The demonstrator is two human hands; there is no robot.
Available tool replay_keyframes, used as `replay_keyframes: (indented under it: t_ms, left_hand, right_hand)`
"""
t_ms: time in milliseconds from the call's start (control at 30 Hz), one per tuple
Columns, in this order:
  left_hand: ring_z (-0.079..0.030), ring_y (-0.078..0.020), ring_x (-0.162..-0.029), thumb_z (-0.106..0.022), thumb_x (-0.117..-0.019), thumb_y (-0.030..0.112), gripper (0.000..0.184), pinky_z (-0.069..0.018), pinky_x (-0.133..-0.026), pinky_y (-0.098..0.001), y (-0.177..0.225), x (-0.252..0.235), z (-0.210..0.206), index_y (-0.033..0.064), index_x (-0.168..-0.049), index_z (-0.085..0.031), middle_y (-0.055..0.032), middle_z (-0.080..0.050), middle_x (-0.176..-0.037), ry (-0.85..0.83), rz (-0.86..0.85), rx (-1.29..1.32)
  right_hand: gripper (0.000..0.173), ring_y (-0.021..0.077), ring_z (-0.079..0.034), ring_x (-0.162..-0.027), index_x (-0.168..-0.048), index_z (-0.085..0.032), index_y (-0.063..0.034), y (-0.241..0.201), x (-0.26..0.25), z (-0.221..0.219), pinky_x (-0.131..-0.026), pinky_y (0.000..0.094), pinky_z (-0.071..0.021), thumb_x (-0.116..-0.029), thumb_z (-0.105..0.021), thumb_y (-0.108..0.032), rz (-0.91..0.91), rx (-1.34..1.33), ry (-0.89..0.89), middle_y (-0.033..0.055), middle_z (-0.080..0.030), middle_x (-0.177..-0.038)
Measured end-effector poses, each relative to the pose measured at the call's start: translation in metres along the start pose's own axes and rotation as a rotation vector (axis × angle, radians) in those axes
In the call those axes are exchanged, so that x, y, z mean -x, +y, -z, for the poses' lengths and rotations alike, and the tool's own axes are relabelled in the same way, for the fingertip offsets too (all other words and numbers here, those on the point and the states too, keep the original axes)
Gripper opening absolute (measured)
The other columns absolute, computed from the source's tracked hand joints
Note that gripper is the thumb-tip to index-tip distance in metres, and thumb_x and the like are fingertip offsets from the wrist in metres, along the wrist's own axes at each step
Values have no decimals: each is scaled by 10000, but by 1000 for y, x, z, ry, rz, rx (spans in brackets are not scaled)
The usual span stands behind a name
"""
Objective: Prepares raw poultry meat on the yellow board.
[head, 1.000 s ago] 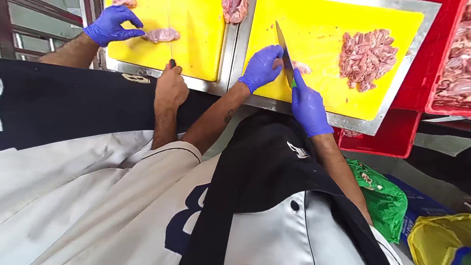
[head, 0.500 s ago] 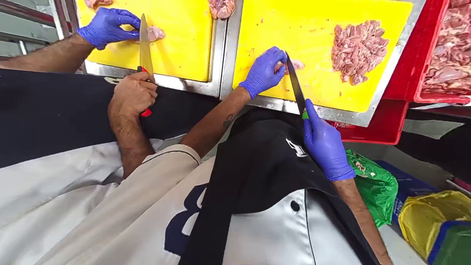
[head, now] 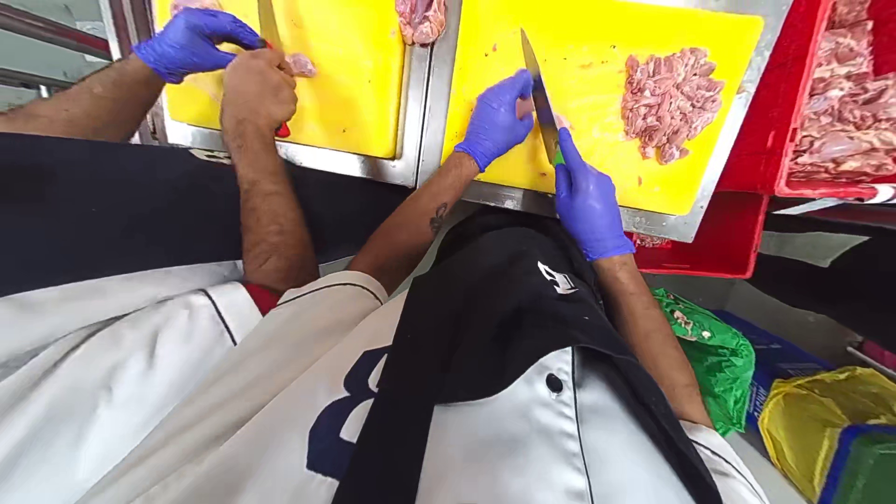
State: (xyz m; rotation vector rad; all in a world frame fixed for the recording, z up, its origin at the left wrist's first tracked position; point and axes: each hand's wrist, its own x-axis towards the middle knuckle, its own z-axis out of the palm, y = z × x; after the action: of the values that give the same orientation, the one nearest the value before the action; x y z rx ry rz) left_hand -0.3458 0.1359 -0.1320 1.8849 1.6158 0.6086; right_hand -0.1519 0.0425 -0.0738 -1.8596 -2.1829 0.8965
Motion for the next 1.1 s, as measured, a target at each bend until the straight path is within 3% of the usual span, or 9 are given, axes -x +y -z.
replay_keyframes:
  t_ms: [133,233,300,433,567,800,933,1033,1100]
  left_hand:
    - [-686,-180,-774,-614,-945,102,451,-566,-593,-313,-13,-19,18,32,-1388,-566,-125,-719,-1082,3,249,655]
    - [-684,-163,-1049,-656,-947,183,325,-571,-913,-334,-6,-20,9,23,-1229,-684,-107,-710,-1169,-108,4,400]
    - [-662,-243,-1132,-661,-940,194,250,-536,-1014,-406,5,-15,-6,40,-1125,-725,-134,-699,-1156,-157,-189,115]
    - [-656,-298,-1111,-592,-951,161,209,-505,-1013,-425,12,-7,-20,49,-1052,-737,-134,-707,-1096,-176,-297,-64]
    - [-658,-285,-1094,-593,-958,186,205,-511,-998,-410,11,-5,-25,60,-1035,-735,-120,-708,-1089,-156,-289,-81]
    - [-694,-187,-1028,-630,-955,164,229,-562,-929,-406,1,-33,4,47,-1127,-724,-109,-732,-1099,-85,-44,309]
    - [-614,-301,-1214,-707,-887,130,318,-503,-1067,-462,16,-23,3,49,-1194,-706,-152,-665,-1245,-464,-372,-95]
    - [-619,-340,-1144,-739,-765,-53,316,-543,-966,-519,36,8,-7,85,-1049,-747,-138,-667,-1152,-717,-520,-277]
    - [-666,-327,-1038,-754,-744,-65,277,-546,-926,-526,44,7,4,27,-1005,-748,-155,-702,-1067,-859,-582,-119]
  right_hand:
    - [527,153,-570,-541,-1617,-346,-271,14,36,18,-502,373,-532,-1096,-421,-244,-80,-380,77,46,-657,-829]
    - [524,188,-613,-598,-1618,-339,-250,28,53,28,-573,424,-555,-1097,-395,-272,-173,-264,51,71,-683,-878]
    - [519,278,-667,-719,-1614,-355,-225,26,68,30,-694,510,-555,-1098,-387,-272,-150,-62,4,134,-703,-883]
    - [516,372,-712,-828,-1600,-383,-200,19,89,24,-714,556,-559,-1088,-354,-258,-129,141,-79,180,-718,-952]
    - [539,357,-702,-826,-1627,-314,-232,23,36,-9,-749,565,-565,-1094,-391,-248,-135,-16,-7,170,-711,-942]
    - [519,303,-688,-750,-1612,-358,-263,53,-9,7,-702,545,-568,-1096,-421,-254,-167,-196,136,147,-714,-917]
    - [517,183,-607,-594,-1617,-340,-259,79,19,26,-553,409,-554,-1101,-374,-280,-234,-405,153,91,-687,-928]
    - [508,162,-596,-592,-1607,-365,-213,91,41,29,-537,376,-536,-1105,-361,-291,-254,-439,135,80,-687,-919]
    - [507,147,-570,-551,-1602,-378,-190,91,51,27,-501,361,-521,-1101,-369,-266,-260,-481,159,72,-680,-897]
